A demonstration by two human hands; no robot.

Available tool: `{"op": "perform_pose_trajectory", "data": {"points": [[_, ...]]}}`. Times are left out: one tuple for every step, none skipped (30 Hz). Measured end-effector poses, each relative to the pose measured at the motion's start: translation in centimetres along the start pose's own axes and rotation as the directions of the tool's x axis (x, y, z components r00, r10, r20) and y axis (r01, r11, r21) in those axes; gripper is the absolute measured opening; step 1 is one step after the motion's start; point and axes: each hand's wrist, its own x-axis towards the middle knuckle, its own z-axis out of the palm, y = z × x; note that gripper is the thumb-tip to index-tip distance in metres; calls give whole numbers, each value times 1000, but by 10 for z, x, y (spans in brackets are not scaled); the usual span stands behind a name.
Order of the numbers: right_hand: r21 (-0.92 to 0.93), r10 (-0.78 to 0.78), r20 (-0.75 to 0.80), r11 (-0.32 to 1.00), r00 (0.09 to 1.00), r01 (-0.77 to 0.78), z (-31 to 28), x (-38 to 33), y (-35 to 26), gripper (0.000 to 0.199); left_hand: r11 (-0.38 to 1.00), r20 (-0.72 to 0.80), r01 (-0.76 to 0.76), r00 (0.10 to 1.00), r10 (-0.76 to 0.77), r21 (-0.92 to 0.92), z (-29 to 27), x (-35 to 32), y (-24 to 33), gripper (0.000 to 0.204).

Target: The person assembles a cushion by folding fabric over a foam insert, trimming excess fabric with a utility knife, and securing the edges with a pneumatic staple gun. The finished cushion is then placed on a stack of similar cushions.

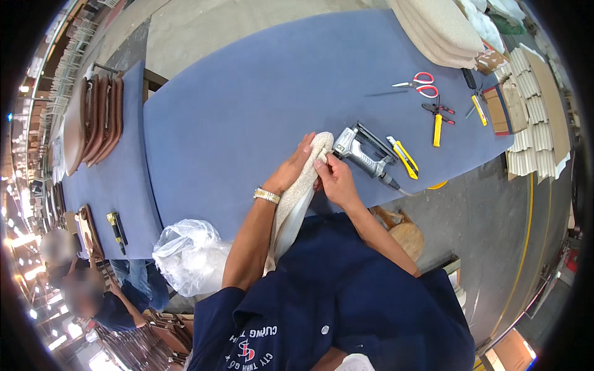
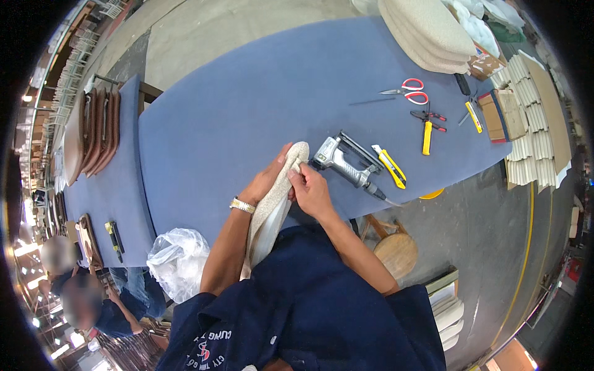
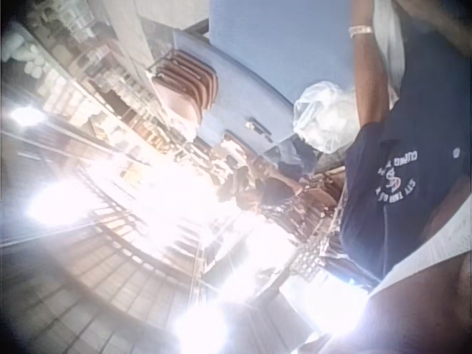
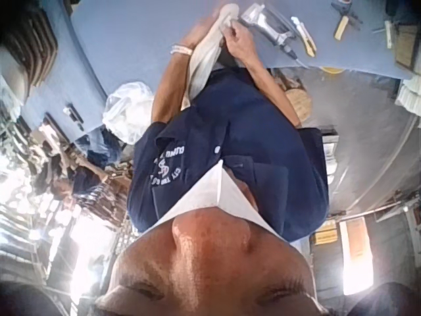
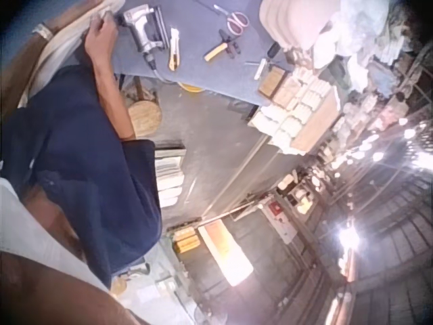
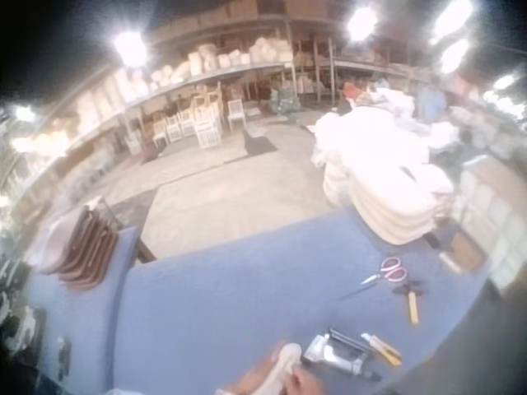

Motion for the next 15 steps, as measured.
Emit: {"op": "perform_pose_trajectory", "data": {"points": [[11, 39, -2, 999, 999, -39, 0, 0, 1, 22, 1000, -5, -17, 1000, 17, 8, 1, -9, -2, 70], [19, 74, 1, 997, 997, -74, -1, 2, 1, 22, 997, -25, -48, 998, 49, 62, 3, -18, 9, 70], [28, 116, 4, 993, 993, -116, -2, 0, 2, 22, 991, -41, -72, 996, 77, 113, 6, -27, 14, 70], [67, 117, 15, 991, 993, -118, -4, 0, 5, 22, 987, -41, -101, 993, 107, 125, 8, -31, 12, 70], [110, 119, 32, 986, 992, -122, -5, 2, 7, 23, 982, -46, -126, 990, 133, 139, 9, -36, 11, 71], [152, 120, 48, 980, 992, -126, -5, 3, 9, 24, 977, -50, -150, 986, 159, 153, 10, -40, 10, 72], [181, 113, 41, 976, 993, -119, -6, 2, 10, 24, 959, -58, -173, 980, 190, 223, 13, -44, 11, 72], [213, 104, 34, 971, 994, -109, -4, 4, 5, 24, 936, -63, -193, 973, 221, 294, 13, -46, 14, 73], [244, 96, 26, 965, 995, -100, -4, 7, 4, 24, 907, -65, -212, 966, 252, 364, 14, -47, 17, 74], [279, 105, 36, 954, 994, -111, -5, 11, 7, 25, 905, -94, -191, 965, 243, 381, 15, -47, 19, 74], [318, 119, 44, 940, 992, -127, -6, 10, 14, 25, 903, -119, -165, 966, 229, 396, 19, -51, 20, 75], [356, 134, 51, 923, 990, -143, -8, 10, 20, 26, 901, -143, -139, 966, 214, 411, 22, -52, 22, 75], [353, 132, 81, 923, 988, -153, -12, 11, 25, 25, 888, -167, -124, 962, 217, 442, 24, -51, 25, 74], [354, 134, 112, 920, 985, -166, -16, 13, 28, 25, 874, -190, -102, 958, 215, 474, 26, -52, 27, 74], [355, 136, 143, 917, 980, -179, -18, 15, 31, 25, 859, -212, -80, 954, 214, 505, 28, -52, 30, 73]]}}
